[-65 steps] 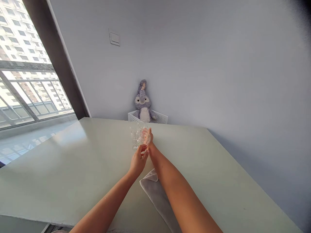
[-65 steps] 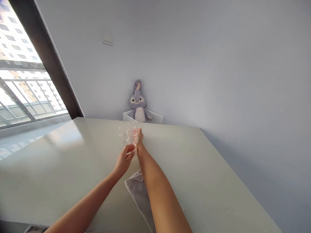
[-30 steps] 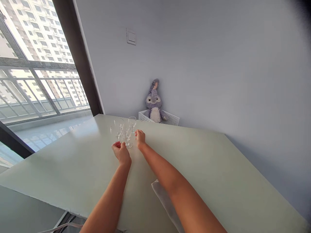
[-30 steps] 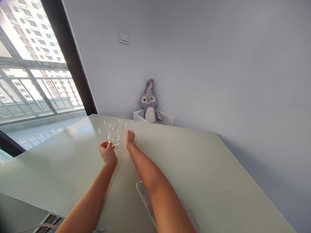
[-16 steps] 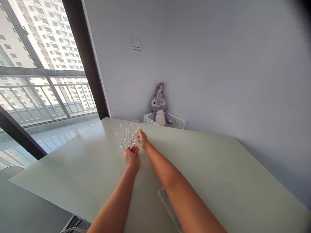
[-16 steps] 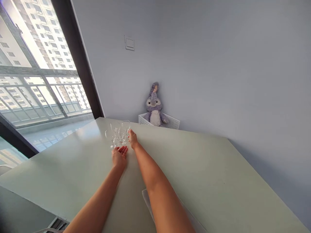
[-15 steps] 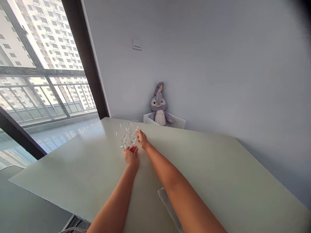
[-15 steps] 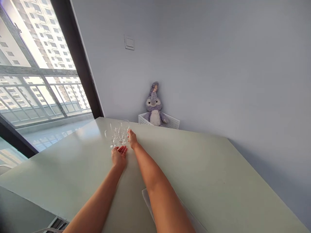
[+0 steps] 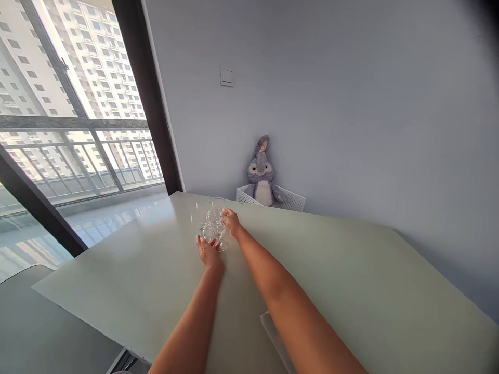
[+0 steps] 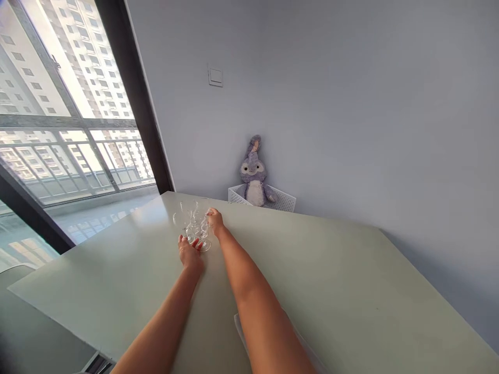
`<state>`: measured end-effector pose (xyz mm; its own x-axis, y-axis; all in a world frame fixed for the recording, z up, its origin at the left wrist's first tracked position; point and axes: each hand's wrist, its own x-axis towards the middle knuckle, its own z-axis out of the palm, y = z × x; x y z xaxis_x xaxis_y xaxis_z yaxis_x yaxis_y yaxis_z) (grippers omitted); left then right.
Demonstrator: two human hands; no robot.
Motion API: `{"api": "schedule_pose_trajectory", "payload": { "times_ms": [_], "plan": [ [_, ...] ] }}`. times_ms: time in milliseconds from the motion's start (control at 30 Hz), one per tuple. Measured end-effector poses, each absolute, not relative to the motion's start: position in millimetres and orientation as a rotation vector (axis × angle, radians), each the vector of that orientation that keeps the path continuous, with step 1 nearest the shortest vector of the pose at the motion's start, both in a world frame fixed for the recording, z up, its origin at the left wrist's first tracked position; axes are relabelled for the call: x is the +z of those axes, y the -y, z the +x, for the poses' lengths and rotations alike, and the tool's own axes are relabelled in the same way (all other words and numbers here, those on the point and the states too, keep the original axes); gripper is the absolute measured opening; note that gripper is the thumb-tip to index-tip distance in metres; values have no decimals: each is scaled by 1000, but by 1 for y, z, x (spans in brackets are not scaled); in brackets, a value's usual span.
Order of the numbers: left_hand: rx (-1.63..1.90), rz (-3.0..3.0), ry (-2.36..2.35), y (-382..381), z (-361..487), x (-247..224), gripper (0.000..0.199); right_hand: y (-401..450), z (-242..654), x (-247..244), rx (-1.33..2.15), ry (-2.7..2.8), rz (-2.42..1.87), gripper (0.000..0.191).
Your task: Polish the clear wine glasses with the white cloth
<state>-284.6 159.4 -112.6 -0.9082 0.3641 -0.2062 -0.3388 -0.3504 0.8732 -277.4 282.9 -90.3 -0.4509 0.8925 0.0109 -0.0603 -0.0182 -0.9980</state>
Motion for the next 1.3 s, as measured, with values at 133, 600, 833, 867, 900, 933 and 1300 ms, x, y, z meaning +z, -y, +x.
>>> {"api": "schedule_pose_trajectory", "payload": {
  "times_ms": [133,600,833,867,900,933,1300],
  "plan": [
    [2284,12,-1510,-159,-287,-110,28,-270,-273,-88,1605,1500,-969,48],
    [2029,375,-1311,-140,-230,-98,28,-224,-100,-63,1607,1799,-999,29],
    [2138,160,-1357,-143,-254,-103,21,-162,15,-63,1589,1934,-1126,29],
    [2168,134,-1365,-143,-255,-103,19,-153,23,-61,1571,1950,-1146,29],
    [2200,105,-1375,-142,-256,-104,17,-144,29,-59,1546,1971,-1165,29],
    [2233,72,-1384,-141,-256,-104,17,-135,33,-56,1509,2002,-1179,29],
    [2152,-61,-921,-144,-264,-80,52,-70,30,-87,491,2774,-1096,58]
  ]
}}
